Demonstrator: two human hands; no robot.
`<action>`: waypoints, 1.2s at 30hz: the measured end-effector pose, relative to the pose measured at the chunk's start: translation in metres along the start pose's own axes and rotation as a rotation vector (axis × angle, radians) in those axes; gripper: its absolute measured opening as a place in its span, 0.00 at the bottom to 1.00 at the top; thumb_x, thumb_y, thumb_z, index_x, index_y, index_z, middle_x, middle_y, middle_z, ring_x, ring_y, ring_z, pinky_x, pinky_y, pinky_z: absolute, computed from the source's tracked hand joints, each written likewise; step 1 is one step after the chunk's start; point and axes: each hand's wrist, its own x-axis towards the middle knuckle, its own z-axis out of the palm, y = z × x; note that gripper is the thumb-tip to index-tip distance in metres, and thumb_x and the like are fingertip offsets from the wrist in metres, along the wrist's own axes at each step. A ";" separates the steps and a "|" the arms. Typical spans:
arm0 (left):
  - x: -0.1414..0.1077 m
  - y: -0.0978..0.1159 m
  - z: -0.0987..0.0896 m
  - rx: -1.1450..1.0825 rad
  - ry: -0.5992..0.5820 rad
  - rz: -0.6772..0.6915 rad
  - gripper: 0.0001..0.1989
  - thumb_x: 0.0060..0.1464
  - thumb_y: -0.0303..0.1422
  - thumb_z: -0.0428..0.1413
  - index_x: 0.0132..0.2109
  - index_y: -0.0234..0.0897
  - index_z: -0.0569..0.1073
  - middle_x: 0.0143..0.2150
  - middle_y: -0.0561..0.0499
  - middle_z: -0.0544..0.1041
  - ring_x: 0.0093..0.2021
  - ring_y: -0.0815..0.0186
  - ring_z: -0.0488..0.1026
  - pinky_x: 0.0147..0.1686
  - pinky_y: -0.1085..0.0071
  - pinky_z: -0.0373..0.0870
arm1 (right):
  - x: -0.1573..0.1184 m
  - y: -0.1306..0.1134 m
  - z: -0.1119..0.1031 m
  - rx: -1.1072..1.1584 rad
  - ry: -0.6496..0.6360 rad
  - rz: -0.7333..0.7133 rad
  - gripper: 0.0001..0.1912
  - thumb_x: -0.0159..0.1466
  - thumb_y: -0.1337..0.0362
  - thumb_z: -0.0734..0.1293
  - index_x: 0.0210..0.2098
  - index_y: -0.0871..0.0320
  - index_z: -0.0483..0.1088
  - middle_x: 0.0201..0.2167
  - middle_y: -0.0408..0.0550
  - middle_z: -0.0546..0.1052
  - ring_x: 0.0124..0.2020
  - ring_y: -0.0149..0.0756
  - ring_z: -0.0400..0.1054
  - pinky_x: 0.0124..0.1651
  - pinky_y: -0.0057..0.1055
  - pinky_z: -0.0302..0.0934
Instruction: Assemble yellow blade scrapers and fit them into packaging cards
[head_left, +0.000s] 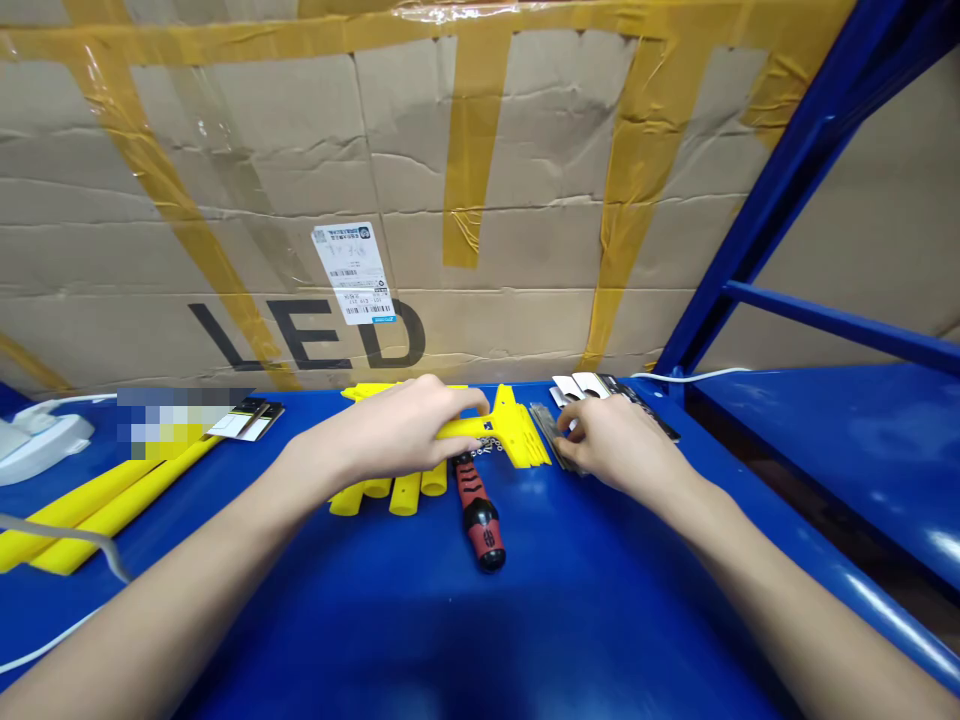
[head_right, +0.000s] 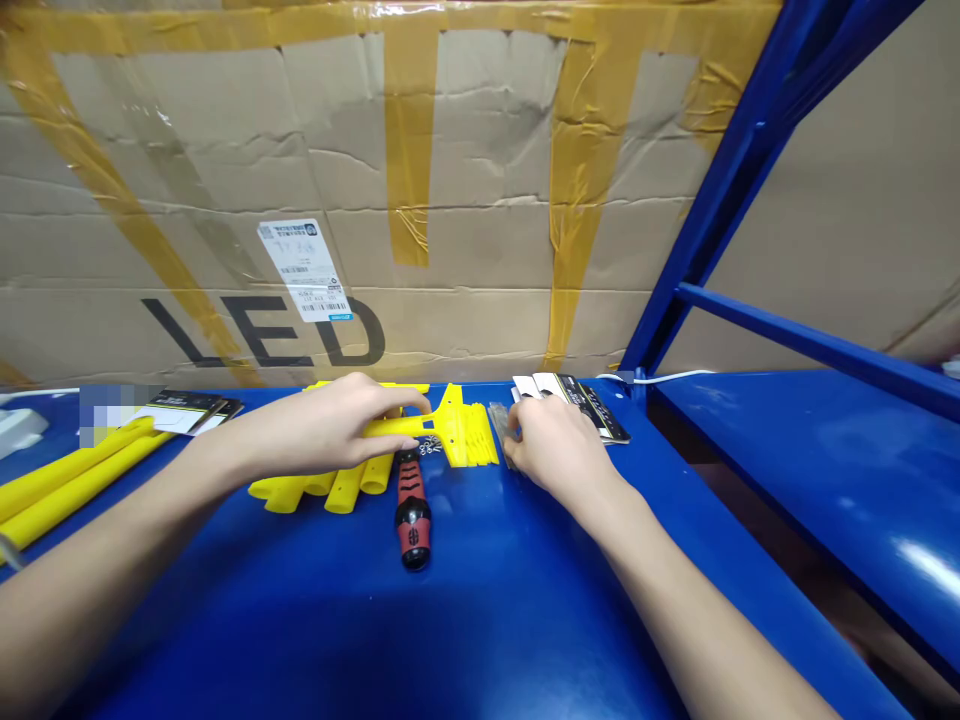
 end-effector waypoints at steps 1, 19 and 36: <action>0.000 0.000 0.000 0.000 0.004 0.003 0.22 0.65 0.43 0.53 0.61 0.40 0.72 0.50 0.42 0.80 0.50 0.50 0.76 0.46 0.59 0.72 | 0.000 0.000 0.000 -0.003 -0.004 0.001 0.09 0.59 0.64 0.69 0.37 0.52 0.81 0.35 0.54 0.82 0.38 0.47 0.78 0.37 0.35 0.65; -0.003 -0.003 0.001 0.004 0.029 0.036 0.21 0.64 0.44 0.53 0.60 0.40 0.73 0.47 0.42 0.81 0.47 0.51 0.78 0.42 0.62 0.73 | -0.005 -0.008 -0.001 -0.118 0.097 -0.008 0.20 0.59 0.69 0.64 0.49 0.54 0.78 0.36 0.56 0.82 0.38 0.52 0.78 0.36 0.38 0.64; -0.009 -0.010 -0.011 -0.005 0.008 0.046 0.21 0.64 0.41 0.53 0.60 0.38 0.73 0.47 0.44 0.81 0.44 0.56 0.78 0.41 0.66 0.70 | -0.008 -0.010 -0.008 0.532 0.285 -0.172 0.20 0.58 0.69 0.69 0.50 0.57 0.73 0.28 0.43 0.80 0.29 0.36 0.74 0.35 0.30 0.64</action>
